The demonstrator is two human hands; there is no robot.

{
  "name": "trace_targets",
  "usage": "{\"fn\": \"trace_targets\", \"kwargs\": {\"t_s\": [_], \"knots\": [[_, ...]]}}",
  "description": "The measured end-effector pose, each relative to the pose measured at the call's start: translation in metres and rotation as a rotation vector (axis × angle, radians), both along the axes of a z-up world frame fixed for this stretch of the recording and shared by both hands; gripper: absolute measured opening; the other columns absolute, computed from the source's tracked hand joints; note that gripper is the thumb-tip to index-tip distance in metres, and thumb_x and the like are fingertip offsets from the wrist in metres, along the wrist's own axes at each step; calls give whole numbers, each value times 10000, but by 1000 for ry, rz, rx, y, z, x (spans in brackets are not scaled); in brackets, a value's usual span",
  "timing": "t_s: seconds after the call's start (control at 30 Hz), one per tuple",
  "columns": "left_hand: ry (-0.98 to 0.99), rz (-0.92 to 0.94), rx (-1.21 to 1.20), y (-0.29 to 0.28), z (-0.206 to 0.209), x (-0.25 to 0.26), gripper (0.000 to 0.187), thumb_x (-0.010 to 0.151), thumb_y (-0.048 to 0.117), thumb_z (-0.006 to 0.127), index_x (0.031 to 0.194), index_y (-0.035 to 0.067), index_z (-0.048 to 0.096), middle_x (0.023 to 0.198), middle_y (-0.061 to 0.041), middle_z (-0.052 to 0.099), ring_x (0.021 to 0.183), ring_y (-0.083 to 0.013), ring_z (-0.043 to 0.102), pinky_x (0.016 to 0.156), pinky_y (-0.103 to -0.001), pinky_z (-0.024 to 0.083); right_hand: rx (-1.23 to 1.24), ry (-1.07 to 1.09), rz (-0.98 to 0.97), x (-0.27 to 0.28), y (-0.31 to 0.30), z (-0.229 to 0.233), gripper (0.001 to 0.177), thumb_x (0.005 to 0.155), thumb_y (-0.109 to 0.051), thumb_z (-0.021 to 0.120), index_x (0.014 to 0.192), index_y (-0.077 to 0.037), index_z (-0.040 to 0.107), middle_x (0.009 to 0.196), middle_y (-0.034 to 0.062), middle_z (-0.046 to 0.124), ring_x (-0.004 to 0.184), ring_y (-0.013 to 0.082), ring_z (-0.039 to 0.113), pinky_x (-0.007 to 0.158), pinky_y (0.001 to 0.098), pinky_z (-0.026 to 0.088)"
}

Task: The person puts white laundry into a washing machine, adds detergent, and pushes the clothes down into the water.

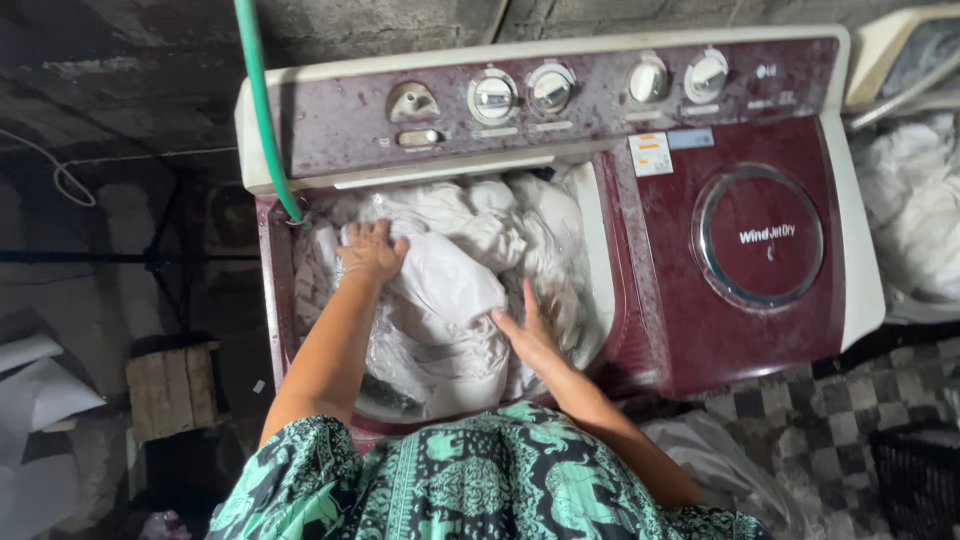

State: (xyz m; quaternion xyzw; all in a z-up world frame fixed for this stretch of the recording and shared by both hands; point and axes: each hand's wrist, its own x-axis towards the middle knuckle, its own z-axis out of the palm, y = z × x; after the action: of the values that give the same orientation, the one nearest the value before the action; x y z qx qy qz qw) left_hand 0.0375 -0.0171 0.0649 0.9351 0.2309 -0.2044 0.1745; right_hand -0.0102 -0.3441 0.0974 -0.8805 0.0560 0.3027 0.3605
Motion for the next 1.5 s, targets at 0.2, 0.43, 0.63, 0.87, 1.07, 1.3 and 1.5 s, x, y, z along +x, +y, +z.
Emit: {"fn": "trace_targets", "kwargs": {"t_s": [0.2,0.43,0.63,0.87,1.07,1.3,1.5], "knots": [[306,21,-87,16,-72,-51,571,1004,521,432,1413,167,612,1457,-186,609,1379,-373,553,1147,-490,440,322,351,-227,-34,34,58,1155,818,-674,587,1583,-296,-192,1688,108,-248,1551,361,-174,1208,655,33],[589,-282,-326,-3,-123,-110,501,1003,421,441,1332,101,644,1375,-216,630,1287,-389,584,1104,-480,457,-377,88,-140,24,73,-67,1159,818,-895,427,1649,-224,-25,1675,312,-133,1545,487,-123,1118,780,-65],[547,-613,-492,-92,-122,-127,448,1002,335,449,1262,45,671,1306,-241,648,1209,-404,611,1068,-470,471,-546,-221,178,61,53,-123,1042,877,-808,476,1647,-199,126,1653,311,124,1536,501,23,1132,757,-26],[55,-1062,-594,-203,-100,-103,409,1077,238,430,1203,-1,738,1275,-259,698,1217,-376,668,1137,-422,483,-475,-254,640,165,33,-121,859,924,-630,581,1599,-209,257,1622,251,267,1493,470,203,1182,636,103],[-20,-132,-1424,-215,-24,-105,434,1003,364,644,1315,64,672,1244,-128,734,1123,-230,682,1003,-340,529,-102,110,552,215,18,-70,631,897,-419,626,1492,-219,562,1508,148,644,1335,406,614,1126,490,481],[-1030,-129,-388,-77,-2,-24,331,855,82,607,1167,100,716,1219,-171,697,1193,-401,623,1067,-502,473,-161,-464,411,119,9,4,778,912,-432,710,1580,-202,382,1691,199,176,1563,375,111,1244,554,79],[-151,-180,239,17,-6,-6,881,726,210,789,1531,232,431,1648,-176,195,1519,-456,167,1189,-621,172,-226,-59,69,5,12,27,1142,866,-541,750,1615,-238,-58,1684,212,-222,1545,365,-218,1186,664,-63]]}}
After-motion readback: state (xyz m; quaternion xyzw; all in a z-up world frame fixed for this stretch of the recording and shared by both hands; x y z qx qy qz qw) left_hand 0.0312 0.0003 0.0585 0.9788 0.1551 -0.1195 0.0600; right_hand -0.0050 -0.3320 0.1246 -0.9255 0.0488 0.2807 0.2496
